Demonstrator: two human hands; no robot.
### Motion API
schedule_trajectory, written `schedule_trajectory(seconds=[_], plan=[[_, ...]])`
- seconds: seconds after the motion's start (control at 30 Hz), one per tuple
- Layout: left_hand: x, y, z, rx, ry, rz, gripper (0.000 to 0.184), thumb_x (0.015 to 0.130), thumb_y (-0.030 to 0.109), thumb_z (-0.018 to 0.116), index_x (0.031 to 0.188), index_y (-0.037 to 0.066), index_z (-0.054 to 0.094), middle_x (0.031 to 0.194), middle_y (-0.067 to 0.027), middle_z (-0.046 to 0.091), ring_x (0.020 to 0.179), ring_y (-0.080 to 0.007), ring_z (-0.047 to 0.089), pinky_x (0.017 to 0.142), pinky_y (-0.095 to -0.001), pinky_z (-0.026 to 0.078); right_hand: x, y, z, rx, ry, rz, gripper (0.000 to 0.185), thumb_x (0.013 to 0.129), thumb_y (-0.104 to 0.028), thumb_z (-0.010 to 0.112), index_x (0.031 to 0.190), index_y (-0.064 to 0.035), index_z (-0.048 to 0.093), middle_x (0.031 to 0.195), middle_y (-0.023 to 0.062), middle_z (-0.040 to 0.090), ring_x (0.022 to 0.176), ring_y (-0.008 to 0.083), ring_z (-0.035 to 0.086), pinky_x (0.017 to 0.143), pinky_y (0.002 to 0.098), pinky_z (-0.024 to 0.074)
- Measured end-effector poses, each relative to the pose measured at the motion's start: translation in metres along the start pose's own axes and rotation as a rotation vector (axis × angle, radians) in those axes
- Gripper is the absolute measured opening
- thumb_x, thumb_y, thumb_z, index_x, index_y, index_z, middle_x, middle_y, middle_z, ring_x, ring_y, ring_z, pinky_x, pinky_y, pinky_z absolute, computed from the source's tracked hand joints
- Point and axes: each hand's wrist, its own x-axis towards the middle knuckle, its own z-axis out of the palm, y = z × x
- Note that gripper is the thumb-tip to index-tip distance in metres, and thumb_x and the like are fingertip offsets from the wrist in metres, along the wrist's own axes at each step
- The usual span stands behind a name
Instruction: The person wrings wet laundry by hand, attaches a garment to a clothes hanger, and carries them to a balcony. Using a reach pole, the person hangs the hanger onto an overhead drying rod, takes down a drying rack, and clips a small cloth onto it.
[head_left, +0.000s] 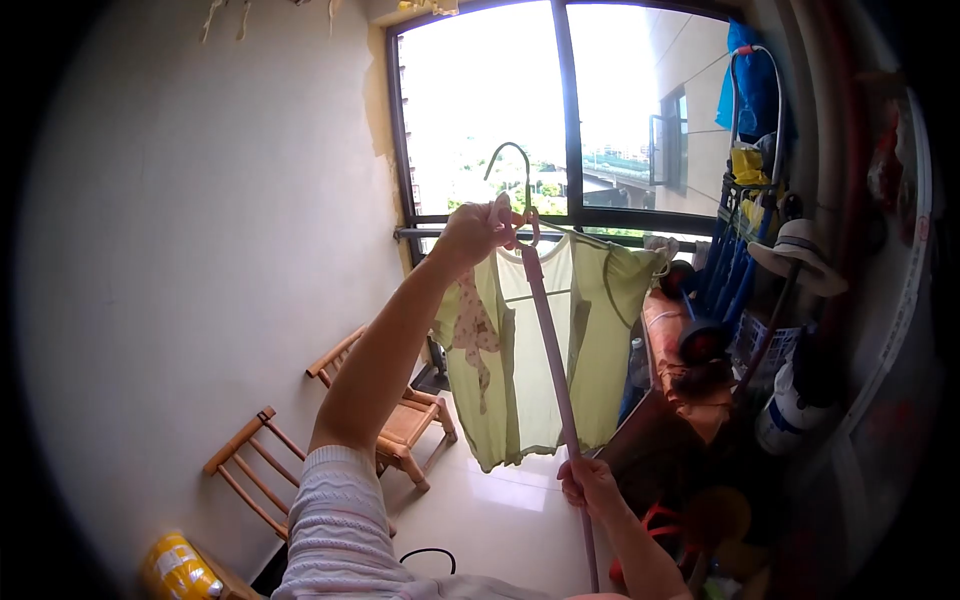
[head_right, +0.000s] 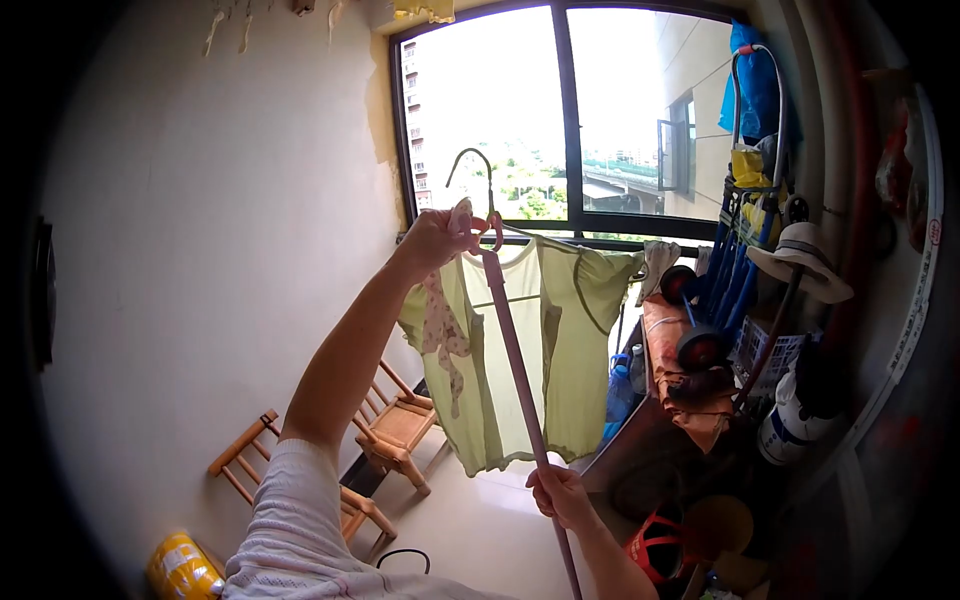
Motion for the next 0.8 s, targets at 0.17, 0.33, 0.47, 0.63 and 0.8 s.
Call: schedule_trajectory(seconds=[0.17,0.33,0.47,0.63,0.8], plan=[[0.001,0.007,-0.008,-0.022,0.081,-0.019,0.017,0.079,0.006,0.057,0.094,0.000,0.062,0.078,-0.0098,0.064,0.069,-0.0148,0.061,0.069,-0.0279,0.048,0.022,-0.004,0.008,0.030,0.019,0.030,0.041,0.090,-0.039,0.041,0.071,-0.0050,0.053,0.046,0.0001,0.033,0.035,0.0074,0.026,0.033,0.0225,0.0196],[0.001,0.020,-0.020,0.047,0.201,-0.094,0.022,0.084,0.009,0.053,0.103,0.001,0.058,0.071,-0.0085,0.060,0.052,-0.0123,0.057,0.048,-0.0234,0.044,0.051,-0.010,0.018,0.062,0.014,-0.021,0.036,0.091,-0.035,0.042,0.075,-0.0047,0.054,0.044,-0.0023,0.033,0.033,0.0046,0.024,0.031,0.0214,0.0177],[-0.009,0.006,-0.026,0.067,0.478,0.280,0.022,0.086,0.012,0.049,0.102,0.003,0.059,0.060,-0.0021,0.057,0.053,-0.0072,0.049,0.049,-0.0213,0.036,0.077,-0.036,0.037,0.059,0.046,-0.103,0.035,0.092,-0.033,0.042,0.073,-0.0054,0.053,0.045,-0.0013,0.035,0.033,0.0052,0.027,0.030,0.0211,0.0194],[-0.071,-0.009,-0.034,-0.204,0.284,0.157,0.022,0.088,0.016,0.047,0.102,0.003,0.058,0.088,-0.0013,0.060,0.055,-0.0053,0.051,0.047,-0.0195,0.038,0.127,-0.080,0.073,0.002,0.079,-0.234,0.035,0.091,-0.033,0.043,0.071,-0.0057,0.051,0.044,-0.0008,0.036,0.032,0.0056,0.029,0.029,0.0208,0.0213],[-0.128,-0.069,-0.020,-0.350,0.074,-0.092,0.025,0.089,0.016,0.047,0.107,0.002,0.057,0.086,-0.0021,0.061,0.054,-0.0056,0.050,0.048,-0.0202,0.038,0.187,-0.113,0.115,-0.054,0.062,-0.432,0.035,0.090,-0.033,0.045,0.070,-0.0053,0.052,0.043,-0.0019,0.035,0.031,0.0051,0.029,0.028,0.0207,0.0207]])
